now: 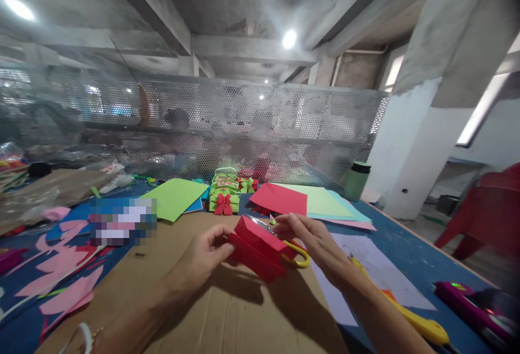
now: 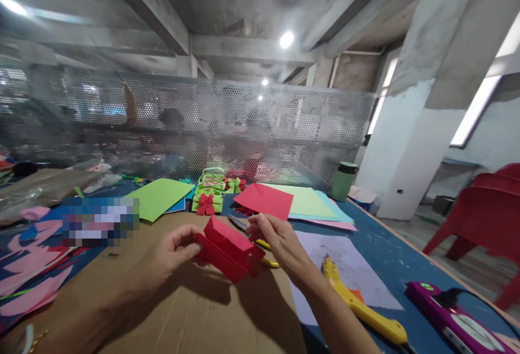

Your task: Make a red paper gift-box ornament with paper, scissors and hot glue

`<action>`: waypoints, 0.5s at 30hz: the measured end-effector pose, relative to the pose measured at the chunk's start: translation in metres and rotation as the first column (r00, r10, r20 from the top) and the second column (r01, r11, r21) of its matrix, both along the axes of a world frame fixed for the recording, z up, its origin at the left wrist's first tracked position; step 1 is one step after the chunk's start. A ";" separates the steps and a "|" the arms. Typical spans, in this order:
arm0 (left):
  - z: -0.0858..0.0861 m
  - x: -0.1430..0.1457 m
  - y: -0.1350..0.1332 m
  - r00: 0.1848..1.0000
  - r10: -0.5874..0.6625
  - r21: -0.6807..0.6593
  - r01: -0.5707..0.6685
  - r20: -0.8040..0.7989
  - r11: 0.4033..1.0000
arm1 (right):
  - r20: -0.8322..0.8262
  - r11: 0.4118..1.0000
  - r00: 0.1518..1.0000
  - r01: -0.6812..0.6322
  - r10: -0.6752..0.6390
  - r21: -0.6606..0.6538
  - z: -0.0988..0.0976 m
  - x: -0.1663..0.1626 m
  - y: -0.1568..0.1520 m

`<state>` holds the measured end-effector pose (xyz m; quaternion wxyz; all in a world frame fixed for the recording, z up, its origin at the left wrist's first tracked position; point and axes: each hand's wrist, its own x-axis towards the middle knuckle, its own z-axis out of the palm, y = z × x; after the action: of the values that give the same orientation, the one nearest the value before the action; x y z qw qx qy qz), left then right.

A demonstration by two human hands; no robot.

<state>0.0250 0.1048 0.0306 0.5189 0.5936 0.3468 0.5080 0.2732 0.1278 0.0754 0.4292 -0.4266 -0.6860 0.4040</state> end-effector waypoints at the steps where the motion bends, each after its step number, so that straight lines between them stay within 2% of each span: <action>1: 0.000 -0.001 -0.001 1.000 -0.018 0.019 0.018 -0.004 1.000 | -0.009 0.999 1.000 -0.027 0.026 -0.045 0.003 0.002 -0.001; 3: 0.003 -0.002 -0.003 0.998 -0.060 0.057 0.062 -0.027 0.996 | 0.033 0.984 0.988 -0.147 0.152 -0.105 0.008 0.003 -0.005; 7: 0.009 -0.001 -0.011 0.989 -0.132 0.095 0.139 -0.067 0.986 | 0.083 0.903 0.906 -0.399 0.415 -0.162 0.011 -0.002 -0.017; 9: 0.010 0.000 -0.012 0.987 -0.141 0.106 0.150 -0.082 0.983 | 0.064 0.889 0.896 -0.425 0.440 -0.172 0.009 -0.005 -0.021; 15: 0.011 -0.001 -0.015 0.979 -0.151 0.103 0.166 -0.139 0.981 | 0.006 0.893 0.912 -0.400 0.410 -0.208 0.008 -0.009 -0.026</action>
<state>0.0241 0.0900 0.0418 0.4991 0.6800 0.3020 0.4442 0.2637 0.1020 0.0831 0.2730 -0.3258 -0.7254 0.5415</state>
